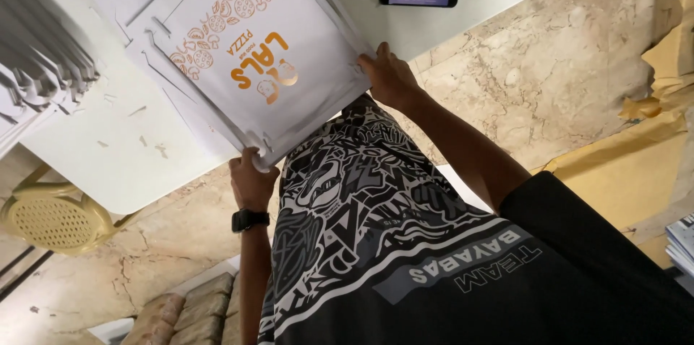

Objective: Folding flat corrugated pizza box blanks into their final box shape.

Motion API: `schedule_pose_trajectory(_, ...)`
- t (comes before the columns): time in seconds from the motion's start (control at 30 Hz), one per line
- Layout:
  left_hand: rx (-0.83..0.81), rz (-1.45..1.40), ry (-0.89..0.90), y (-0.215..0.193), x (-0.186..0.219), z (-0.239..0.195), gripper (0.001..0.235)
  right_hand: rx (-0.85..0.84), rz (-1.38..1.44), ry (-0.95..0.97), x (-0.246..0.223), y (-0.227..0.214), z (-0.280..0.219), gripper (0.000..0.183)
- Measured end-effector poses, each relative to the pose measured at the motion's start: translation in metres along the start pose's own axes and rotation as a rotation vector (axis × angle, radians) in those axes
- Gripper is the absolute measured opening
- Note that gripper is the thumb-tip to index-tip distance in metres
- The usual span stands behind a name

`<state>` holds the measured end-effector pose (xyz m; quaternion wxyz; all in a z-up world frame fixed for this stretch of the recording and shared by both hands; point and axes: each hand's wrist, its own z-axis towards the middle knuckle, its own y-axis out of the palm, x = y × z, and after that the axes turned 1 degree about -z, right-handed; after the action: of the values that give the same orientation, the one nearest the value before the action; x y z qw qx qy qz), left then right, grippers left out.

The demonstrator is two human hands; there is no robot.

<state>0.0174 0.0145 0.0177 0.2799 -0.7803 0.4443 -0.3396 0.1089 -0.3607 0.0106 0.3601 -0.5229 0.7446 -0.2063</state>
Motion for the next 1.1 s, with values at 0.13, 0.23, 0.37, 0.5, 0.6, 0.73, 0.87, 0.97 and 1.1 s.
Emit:
schedule_pose_trajectory(0.13,0.019,-0.071,0.045,-0.008,-0.011,0.006,0.047,-0.011,0.036,-0.068,0.004,-0.002,0.002,0.052)
schedule_pose_trajectory(0.23,-0.043,-0.024,0.046,-0.020,0.002,0.003,0.045,-0.026,0.152,-0.109,0.006,0.003,0.005,0.053)
schedule_pose_trajectory(0.37,-0.182,0.157,-0.039,-0.029,0.021,-0.002,0.049,-0.016,0.256,-0.117,-0.006,-0.011,-0.010,0.053)
schedule_pose_trajectory(0.5,-0.184,0.254,-0.085,-0.035,0.035,-0.001,0.047,-0.021,0.134,-0.081,-0.012,-0.021,-0.010,0.050)
schedule_pose_trajectory(0.6,-0.174,0.287,-0.067,-0.044,0.039,0.001,0.044,-0.059,0.049,-0.077,-0.016,-0.033,-0.009,0.040)
schedule_pose_trajectory(0.73,-0.179,0.220,0.045,-0.093,0.050,-0.003,0.047,-0.064,-0.001,-0.174,-0.016,-0.055,-0.009,0.049)
schedule_pose_trajectory(0.87,-0.224,0.251,0.068,-0.179,0.077,-0.010,0.050,-0.094,-0.073,-0.267,-0.038,-0.097,-0.022,0.061)
schedule_pose_trajectory(0.97,-0.142,0.375,0.123,-0.229,0.096,-0.008,0.049,-0.168,-0.128,-0.260,-0.054,-0.116,-0.012,0.048)
schedule_pose_trajectory(1.1,0.063,0.356,0.198,-0.238,0.096,0.003,0.032,-0.303,-0.115,-0.181,-0.085,-0.155,-0.021,0.055)
